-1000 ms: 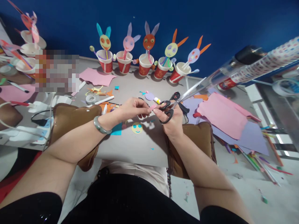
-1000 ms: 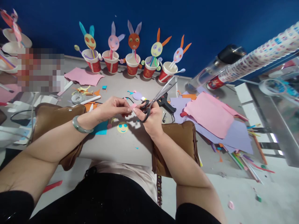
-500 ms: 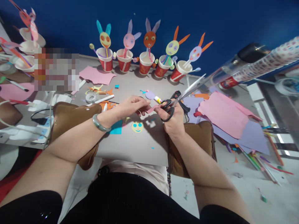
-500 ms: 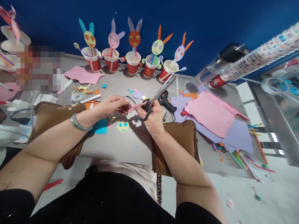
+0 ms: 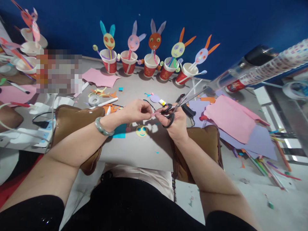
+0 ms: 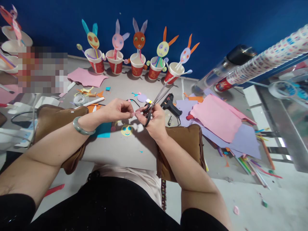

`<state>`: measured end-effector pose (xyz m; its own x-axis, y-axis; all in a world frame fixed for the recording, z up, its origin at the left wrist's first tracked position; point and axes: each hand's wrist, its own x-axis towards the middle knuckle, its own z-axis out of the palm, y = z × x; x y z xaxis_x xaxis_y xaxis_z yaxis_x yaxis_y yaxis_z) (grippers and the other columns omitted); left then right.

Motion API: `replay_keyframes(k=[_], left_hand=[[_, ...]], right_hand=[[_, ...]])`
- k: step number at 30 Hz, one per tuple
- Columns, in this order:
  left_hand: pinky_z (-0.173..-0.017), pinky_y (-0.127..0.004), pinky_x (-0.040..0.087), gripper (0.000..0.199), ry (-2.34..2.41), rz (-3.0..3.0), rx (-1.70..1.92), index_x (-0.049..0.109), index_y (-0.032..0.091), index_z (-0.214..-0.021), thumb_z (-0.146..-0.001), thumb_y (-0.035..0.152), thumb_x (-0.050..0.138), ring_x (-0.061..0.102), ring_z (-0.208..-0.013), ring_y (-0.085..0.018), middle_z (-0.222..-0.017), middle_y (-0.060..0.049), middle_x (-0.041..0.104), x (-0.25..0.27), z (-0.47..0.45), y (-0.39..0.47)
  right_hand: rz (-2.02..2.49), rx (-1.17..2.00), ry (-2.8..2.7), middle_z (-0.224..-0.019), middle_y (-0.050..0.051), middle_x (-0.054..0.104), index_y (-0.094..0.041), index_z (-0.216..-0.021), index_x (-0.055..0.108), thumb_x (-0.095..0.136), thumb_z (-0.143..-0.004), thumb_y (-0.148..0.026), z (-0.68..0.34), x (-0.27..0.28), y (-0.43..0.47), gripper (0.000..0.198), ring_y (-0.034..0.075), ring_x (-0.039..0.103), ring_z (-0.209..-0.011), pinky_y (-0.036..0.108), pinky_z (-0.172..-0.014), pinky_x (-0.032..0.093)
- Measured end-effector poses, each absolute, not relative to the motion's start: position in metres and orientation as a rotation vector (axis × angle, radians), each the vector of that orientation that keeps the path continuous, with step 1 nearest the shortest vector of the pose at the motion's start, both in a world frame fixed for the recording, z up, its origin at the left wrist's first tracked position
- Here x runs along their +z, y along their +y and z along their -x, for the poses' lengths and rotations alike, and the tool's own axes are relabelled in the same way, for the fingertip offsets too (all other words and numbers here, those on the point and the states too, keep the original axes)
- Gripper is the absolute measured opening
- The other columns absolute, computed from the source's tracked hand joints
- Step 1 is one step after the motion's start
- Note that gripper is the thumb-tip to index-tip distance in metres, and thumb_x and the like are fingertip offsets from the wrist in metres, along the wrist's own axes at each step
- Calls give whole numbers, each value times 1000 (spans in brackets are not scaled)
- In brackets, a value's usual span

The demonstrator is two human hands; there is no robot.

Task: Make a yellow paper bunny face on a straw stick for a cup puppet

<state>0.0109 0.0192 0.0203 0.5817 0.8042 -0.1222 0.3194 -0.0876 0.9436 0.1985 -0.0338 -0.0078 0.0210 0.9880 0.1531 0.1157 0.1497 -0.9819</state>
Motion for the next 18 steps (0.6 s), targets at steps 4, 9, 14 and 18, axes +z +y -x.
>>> replay_keyframes(k=[4, 9, 14, 18], left_hand=[[-51, -22, 34, 10, 925, -1768, 489, 64, 16, -63, -69, 24, 67, 46, -51, -7, -53, 4, 57, 20, -10, 21], [-53, -21, 36, 10, 918, -1713, 564, 63, 16, -64, -70, 21, 69, 47, -53, -6, -54, 5, 57, 24, -7, 23], [-55, -20, 42, 5, 892, -1528, 645, 65, 15, -66, -70, 15, 67, 52, -54, -6, -56, 4, 58, 26, -8, 20], [-57, -21, 46, 9, 833, -1387, 694, 66, 14, -70, -72, 21, 70, 58, -58, -7, -64, 0, 65, 21, -13, 17]], right_hand=[[1190, 1079, -1333, -76, -2, 68, -25, -85, 50, 88, -68, -45, -197, -7, -34, 46, 14, 62, -66, 29, -64, 51], [1216, 1102, -1300, -72, -5, 64, -24, -82, 49, 89, -65, -39, -196, -6, -33, 46, 10, 57, -60, 26, -60, 48], [1258, 1112, -1301, -72, -4, 60, -23, -79, 50, 87, -66, -37, -193, -4, -35, 42, 10, 54, -62, 26, -60, 48], [1226, 1167, -1249, -71, -5, 60, -23, -80, 52, 90, -63, -39, -194, -5, -34, 45, 10, 56, -62, 27, -63, 49]])
